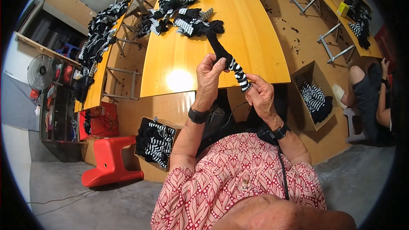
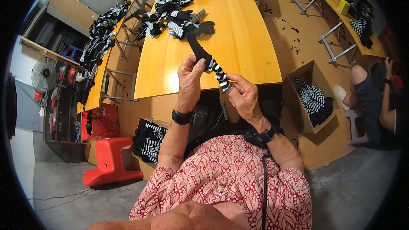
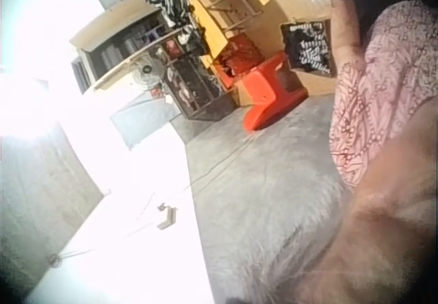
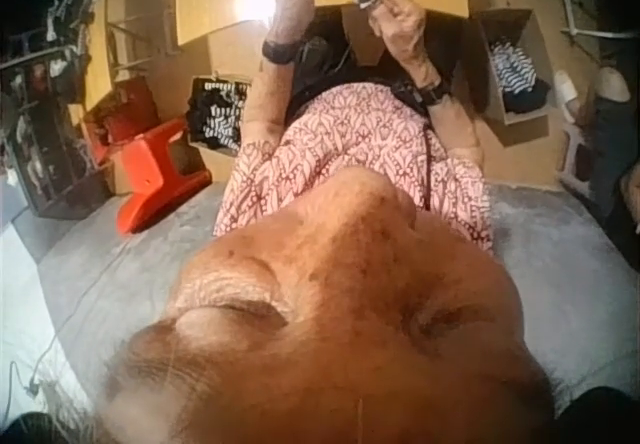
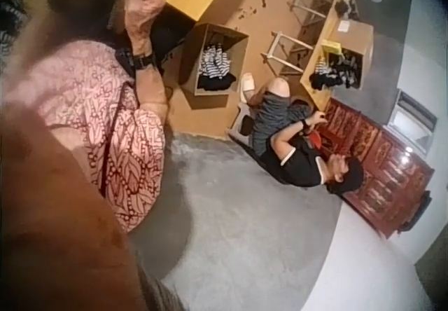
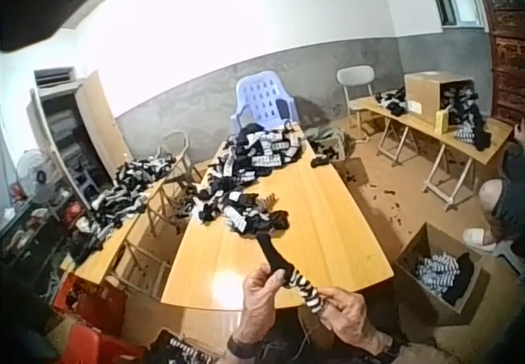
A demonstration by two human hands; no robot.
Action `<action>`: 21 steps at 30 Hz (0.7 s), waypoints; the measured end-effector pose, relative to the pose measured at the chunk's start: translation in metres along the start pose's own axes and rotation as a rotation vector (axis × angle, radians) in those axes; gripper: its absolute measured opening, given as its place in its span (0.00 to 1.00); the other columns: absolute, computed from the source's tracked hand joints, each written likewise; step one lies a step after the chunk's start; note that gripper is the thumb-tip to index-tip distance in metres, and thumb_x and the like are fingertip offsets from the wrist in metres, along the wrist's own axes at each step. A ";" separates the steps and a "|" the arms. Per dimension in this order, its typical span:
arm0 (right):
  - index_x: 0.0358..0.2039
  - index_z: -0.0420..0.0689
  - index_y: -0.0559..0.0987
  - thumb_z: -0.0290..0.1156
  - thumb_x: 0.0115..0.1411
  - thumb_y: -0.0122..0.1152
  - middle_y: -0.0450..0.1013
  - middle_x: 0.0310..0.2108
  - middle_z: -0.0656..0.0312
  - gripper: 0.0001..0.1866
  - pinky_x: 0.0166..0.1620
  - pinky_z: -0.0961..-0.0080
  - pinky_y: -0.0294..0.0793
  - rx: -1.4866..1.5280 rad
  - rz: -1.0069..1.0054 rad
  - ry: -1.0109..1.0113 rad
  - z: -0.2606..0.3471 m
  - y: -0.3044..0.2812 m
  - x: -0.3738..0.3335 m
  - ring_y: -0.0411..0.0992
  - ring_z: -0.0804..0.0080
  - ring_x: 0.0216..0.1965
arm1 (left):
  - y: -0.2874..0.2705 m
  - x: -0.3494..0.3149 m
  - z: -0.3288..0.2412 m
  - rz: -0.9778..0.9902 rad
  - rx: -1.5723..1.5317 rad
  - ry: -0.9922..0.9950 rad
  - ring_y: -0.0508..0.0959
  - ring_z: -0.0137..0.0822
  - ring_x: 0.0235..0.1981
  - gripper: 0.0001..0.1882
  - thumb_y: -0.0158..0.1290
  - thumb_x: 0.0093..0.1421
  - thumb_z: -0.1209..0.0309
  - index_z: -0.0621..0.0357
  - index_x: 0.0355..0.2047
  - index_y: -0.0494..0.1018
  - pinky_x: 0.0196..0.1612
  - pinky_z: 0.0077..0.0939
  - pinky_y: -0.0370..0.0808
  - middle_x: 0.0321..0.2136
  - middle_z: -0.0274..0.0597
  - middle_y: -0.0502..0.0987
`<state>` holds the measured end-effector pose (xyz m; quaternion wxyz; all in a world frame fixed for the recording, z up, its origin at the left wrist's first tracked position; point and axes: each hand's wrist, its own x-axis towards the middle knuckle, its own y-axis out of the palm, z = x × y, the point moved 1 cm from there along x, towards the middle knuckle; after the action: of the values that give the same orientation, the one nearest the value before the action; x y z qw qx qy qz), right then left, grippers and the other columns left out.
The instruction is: The person is turning striped socks right-side out using a long wooden stick at a workshop table.
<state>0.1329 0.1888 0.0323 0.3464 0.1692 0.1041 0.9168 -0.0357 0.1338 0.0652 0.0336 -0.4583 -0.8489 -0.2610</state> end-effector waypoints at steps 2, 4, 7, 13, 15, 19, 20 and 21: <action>0.51 0.35 0.73 0.23 0.63 0.51 0.69 0.23 0.72 0.15 0.24 0.92 0.59 0.005 -0.022 0.001 0.001 0.005 0.001 0.59 0.92 0.21 | 0.000 -0.002 0.001 0.003 0.012 0.001 0.76 0.23 0.30 0.03 0.55 0.63 0.73 0.57 0.35 0.72 0.35 0.19 0.75 0.30 0.33 0.78; 0.50 0.36 0.73 0.23 0.63 0.51 0.69 0.23 0.73 0.15 0.24 0.91 0.59 -0.050 -0.008 0.002 0.002 0.005 0.004 0.60 0.92 0.21 | -0.005 -0.002 0.001 -0.003 0.035 0.003 0.76 0.22 0.30 0.04 0.55 0.63 0.72 0.58 0.35 0.72 0.35 0.19 0.75 0.30 0.33 0.78; 0.50 0.36 0.73 0.23 0.62 0.51 0.68 0.23 0.73 0.16 0.24 0.91 0.60 -0.121 0.040 0.013 0.004 -0.004 0.011 0.61 0.91 0.21 | -0.010 0.002 -0.009 0.003 0.057 -0.001 0.76 0.22 0.31 0.05 0.55 0.63 0.71 0.57 0.36 0.72 0.36 0.20 0.75 0.31 0.32 0.78; 0.49 0.37 0.74 0.24 0.62 0.53 0.69 0.24 0.72 0.14 0.26 0.91 0.63 -0.138 0.176 0.133 0.011 -0.004 0.012 0.63 0.90 0.23 | -0.028 0.010 -0.012 -0.223 -0.160 -0.097 0.78 0.23 0.32 0.10 0.57 0.62 0.68 0.54 0.43 0.73 0.37 0.18 0.75 0.33 0.31 0.79; 0.47 0.37 0.75 0.24 0.61 0.55 0.72 0.26 0.69 0.14 0.28 0.89 0.66 -0.220 0.192 0.149 0.014 -0.001 0.011 0.66 0.87 0.25 | -0.036 0.021 -0.019 -0.256 -0.111 0.021 0.77 0.22 0.30 0.04 0.56 0.62 0.70 0.54 0.36 0.75 0.33 0.16 0.74 0.31 0.31 0.79; 0.44 0.35 0.76 0.24 0.59 0.58 0.78 0.32 0.58 0.13 0.36 0.80 0.73 -0.664 0.345 -0.005 0.018 -0.017 0.007 0.74 0.75 0.32 | -0.076 0.042 -0.036 -0.386 -0.002 0.206 0.75 0.21 0.27 0.06 0.57 0.62 0.68 0.54 0.36 0.74 0.32 0.17 0.73 0.28 0.29 0.77; 0.43 0.35 0.77 0.24 0.58 0.58 0.78 0.33 0.51 0.12 0.37 0.76 0.74 -0.669 0.293 -0.043 0.015 -0.027 0.004 0.76 0.71 0.34 | -0.084 0.045 -0.041 -0.399 0.027 0.230 0.75 0.21 0.27 0.06 0.57 0.62 0.67 0.54 0.36 0.74 0.32 0.17 0.73 0.29 0.29 0.77; 0.43 0.36 0.78 0.24 0.58 0.57 0.78 0.32 0.51 0.12 0.37 0.77 0.74 -0.672 0.227 -0.005 0.019 -0.035 0.004 0.76 0.72 0.34 | -0.089 0.048 -0.046 -0.406 0.056 0.253 0.75 0.21 0.28 0.06 0.57 0.62 0.67 0.53 0.36 0.74 0.32 0.17 0.73 0.29 0.29 0.77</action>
<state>0.1579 0.2188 0.0399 0.2789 0.0584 -0.2239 0.9320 -0.1426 0.1084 0.0824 0.0991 -0.2407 -0.9196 -0.2943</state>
